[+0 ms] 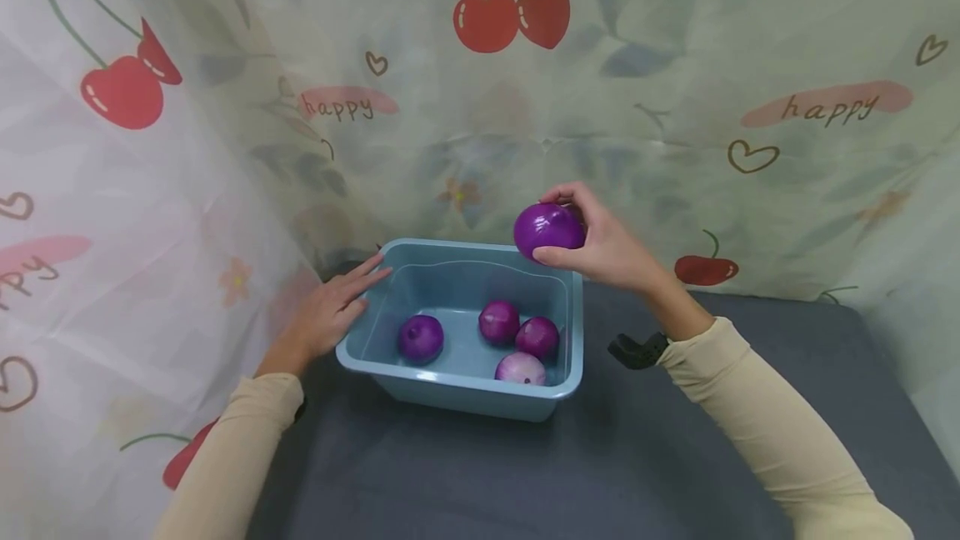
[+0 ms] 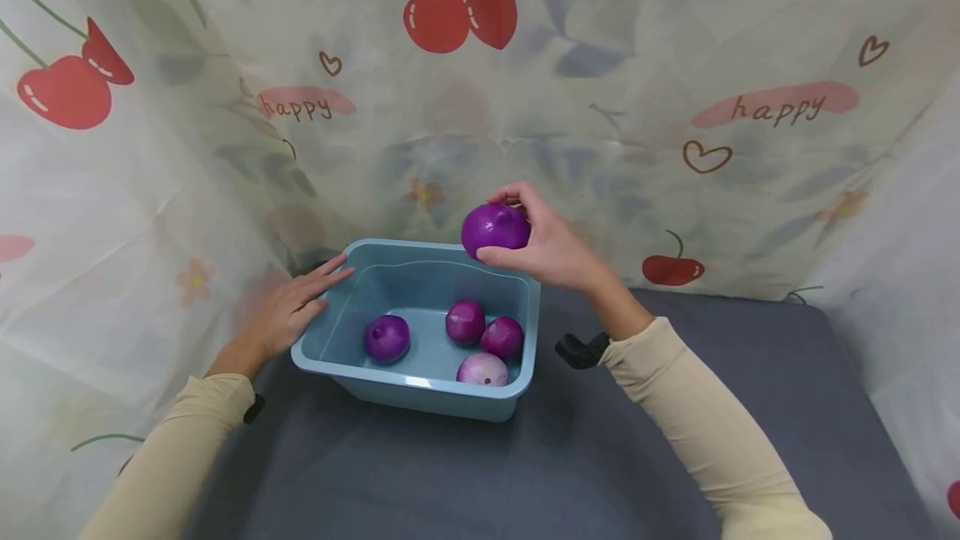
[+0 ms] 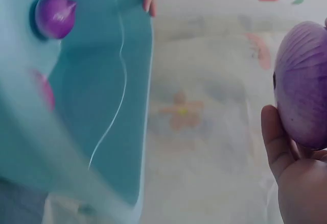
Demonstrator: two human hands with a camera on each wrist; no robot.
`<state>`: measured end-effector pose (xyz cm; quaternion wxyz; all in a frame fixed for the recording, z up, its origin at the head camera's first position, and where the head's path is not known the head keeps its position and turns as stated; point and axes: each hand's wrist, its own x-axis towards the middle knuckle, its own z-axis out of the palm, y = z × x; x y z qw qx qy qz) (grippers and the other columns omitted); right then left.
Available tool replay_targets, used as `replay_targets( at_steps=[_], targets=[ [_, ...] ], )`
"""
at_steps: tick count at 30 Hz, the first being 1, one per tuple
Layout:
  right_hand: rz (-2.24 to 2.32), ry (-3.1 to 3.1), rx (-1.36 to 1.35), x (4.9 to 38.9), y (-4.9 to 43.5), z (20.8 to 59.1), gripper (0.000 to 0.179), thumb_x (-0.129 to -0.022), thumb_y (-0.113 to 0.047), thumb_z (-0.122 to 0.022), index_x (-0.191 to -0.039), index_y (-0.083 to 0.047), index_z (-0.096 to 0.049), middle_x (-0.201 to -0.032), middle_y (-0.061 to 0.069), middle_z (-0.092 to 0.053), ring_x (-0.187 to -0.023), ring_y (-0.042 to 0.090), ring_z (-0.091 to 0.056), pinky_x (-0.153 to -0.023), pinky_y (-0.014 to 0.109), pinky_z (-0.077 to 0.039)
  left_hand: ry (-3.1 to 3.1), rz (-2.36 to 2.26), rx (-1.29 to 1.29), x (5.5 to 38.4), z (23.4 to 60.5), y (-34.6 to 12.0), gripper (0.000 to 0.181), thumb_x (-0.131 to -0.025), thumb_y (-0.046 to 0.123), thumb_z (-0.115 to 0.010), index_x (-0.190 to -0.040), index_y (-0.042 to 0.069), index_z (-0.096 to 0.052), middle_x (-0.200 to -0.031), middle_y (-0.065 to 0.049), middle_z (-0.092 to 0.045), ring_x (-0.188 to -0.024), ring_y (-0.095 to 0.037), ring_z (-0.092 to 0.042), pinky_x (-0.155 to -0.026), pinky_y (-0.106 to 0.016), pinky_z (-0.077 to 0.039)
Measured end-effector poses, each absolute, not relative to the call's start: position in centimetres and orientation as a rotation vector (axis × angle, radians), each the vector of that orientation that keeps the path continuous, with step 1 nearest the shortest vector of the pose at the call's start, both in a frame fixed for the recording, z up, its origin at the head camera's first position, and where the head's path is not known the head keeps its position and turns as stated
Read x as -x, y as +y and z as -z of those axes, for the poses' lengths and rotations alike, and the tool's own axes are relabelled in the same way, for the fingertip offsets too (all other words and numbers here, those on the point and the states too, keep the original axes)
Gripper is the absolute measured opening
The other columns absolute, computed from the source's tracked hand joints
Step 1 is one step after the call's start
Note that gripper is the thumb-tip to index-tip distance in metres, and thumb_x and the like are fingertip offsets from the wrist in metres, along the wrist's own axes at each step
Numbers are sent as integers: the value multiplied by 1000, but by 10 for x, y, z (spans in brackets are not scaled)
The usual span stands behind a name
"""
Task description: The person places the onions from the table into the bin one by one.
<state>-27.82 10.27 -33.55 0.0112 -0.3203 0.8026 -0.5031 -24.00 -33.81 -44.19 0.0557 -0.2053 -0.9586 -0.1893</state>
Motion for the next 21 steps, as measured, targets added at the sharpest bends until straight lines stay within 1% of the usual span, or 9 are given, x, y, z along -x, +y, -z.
replay_targets(
  at_steps=[3, 10, 13, 18, 21],
  targets=[
    [1565, 2475, 1059, 279, 87, 331, 69, -82, -17, -82, -140, -12, -44, -137, 10, -52, -122, 27, -58, -97, 49, -57, -2908, 569, 616, 240, 442, -338, 54, -104, 25, -40, -158, 32, -39, -171, 4, -26, -147, -40, -43, -112, -67, -37],
    [1544, 2334, 1133, 288, 50, 328, 67, -83, -21, -82, -140, -16, -46, -139, 5, -52, -124, 24, -57, -93, 44, -59, -2909, 571, 627, 239, 439, -339, 53, -105, 25, -40, -158, 31, -39, -171, 5, -25, -148, -40, -42, -113, -66, -37],
    [1519, 2317, 1144, 294, 35, 332, 67, -83, -19, -81, -140, -15, -46, -139, 7, -54, -122, 25, -59, -93, 42, -59, -2909, 566, 641, 238, 439, -339, 53, -105, 25, -40, -158, 30, -40, -171, 4, -25, -148, -40, -43, -113, -65, -38],
    [1423, 2329, 1158, 302, 12, 342, 66, -81, -18, -82, -136, -12, -46, -133, 10, -57, -115, 27, -63, -92, 38, -60, -2897, 570, 661, 239, 439, -338, 52, -105, 25, -41, -157, 29, -41, -171, 3, -26, -147, -39, -43, -113, -64, -38],
    [1365, 2327, 1162, 306, -3, 351, 66, -79, -18, -83, -133, -10, -46, -129, 11, -58, -112, 26, -64, -92, 36, -60, -2906, 569, 643, 239, 440, -338, 53, -105, 25, -40, -157, 31, -40, -171, 5, -25, -148, -38, -43, -114, -64, -37]
  ],
)
